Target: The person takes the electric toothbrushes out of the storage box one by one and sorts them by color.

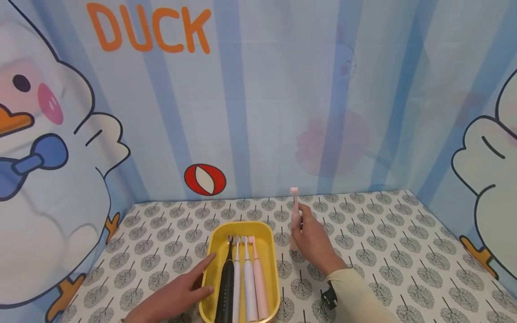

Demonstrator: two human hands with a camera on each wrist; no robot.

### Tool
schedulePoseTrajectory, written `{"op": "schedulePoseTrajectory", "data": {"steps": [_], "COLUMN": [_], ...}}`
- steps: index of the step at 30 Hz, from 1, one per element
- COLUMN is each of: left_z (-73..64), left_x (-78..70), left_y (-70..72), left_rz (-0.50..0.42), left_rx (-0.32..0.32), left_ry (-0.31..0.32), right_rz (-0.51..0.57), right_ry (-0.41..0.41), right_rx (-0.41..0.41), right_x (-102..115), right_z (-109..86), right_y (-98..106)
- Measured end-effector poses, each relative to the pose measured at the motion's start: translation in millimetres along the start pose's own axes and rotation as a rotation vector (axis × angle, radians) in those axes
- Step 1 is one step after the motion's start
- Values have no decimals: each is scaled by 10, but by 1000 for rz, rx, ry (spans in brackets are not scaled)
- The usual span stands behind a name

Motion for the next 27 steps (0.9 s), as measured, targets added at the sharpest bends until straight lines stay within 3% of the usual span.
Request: {"op": "schedulePoseTrajectory", "data": {"steps": [27], "left_z": [9], "left_x": [17], "left_y": [0], "left_rz": [-5], "left_rx": [-6], "left_ry": [11], "right_rz": [-29], "right_ry": [-76], "right_rx": [16], "right_x": [-33], "right_z": [16], "right_y": [18]}}
Point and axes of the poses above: each hand's wrist, its own z-axis towards the middle knuckle, its own y-axis out of the back of the hand, x = y × z, the point moved 7 cm from there along z, towards the middle knuckle, and after that the axes turned 9 degrees about -y, right-handed, at the moved point
